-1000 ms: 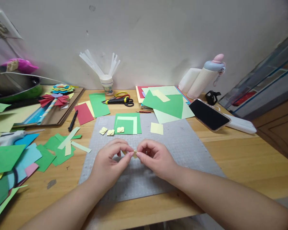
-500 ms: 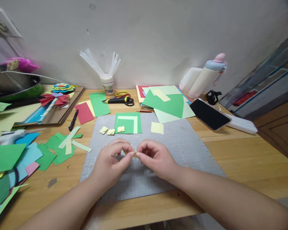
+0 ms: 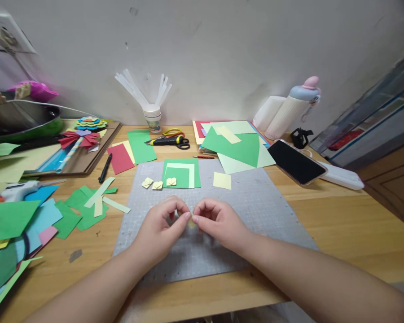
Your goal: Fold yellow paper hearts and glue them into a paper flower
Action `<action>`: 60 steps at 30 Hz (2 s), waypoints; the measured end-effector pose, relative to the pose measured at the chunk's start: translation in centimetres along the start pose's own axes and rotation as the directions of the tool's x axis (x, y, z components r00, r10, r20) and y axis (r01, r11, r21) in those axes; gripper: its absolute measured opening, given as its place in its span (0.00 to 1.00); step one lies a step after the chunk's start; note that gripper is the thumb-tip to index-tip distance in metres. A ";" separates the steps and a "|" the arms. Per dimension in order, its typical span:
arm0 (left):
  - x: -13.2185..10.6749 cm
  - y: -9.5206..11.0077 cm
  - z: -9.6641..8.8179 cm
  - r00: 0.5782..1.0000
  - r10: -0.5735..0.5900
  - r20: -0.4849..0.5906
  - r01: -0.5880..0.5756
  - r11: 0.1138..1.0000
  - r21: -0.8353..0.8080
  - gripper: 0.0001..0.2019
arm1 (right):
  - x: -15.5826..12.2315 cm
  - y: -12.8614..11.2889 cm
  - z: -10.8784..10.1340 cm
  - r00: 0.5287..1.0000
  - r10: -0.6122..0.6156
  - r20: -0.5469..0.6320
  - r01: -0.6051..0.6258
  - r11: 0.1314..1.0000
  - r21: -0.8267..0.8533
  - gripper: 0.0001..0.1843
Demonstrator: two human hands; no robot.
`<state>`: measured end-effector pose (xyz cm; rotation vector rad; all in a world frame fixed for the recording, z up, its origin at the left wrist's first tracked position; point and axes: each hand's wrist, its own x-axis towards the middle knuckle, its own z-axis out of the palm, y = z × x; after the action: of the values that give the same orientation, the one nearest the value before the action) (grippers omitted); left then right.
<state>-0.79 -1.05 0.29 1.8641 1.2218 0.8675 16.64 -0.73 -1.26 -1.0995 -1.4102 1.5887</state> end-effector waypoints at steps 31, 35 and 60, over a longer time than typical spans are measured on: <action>4.0 -4.3 -6.3 0.881 -0.293 -0.370 0.377 0.909 0.179 0.11 | 1.3 0.7 -1.2 0.997 -0.033 -0.063 0.028 0.997 -0.077 0.07; 3.2 -2.8 -5.3 0.919 -0.327 -0.221 0.317 0.945 -0.080 0.14 | 1.1 0.4 -1.0 0.998 -0.020 -0.064 0.023 0.999 0.043 0.09; 0.9 -0.4 -0.4 0.873 -0.447 0.198 0.488 0.780 -0.392 0.12 | 0.7 0.4 -0.7 0.997 -0.016 -0.080 0.004 0.989 -0.150 0.06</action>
<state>-1.02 0.03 0.27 1.1557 1.2376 0.6875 17.06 0.12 -1.82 -1.2288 -1.4975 1.4333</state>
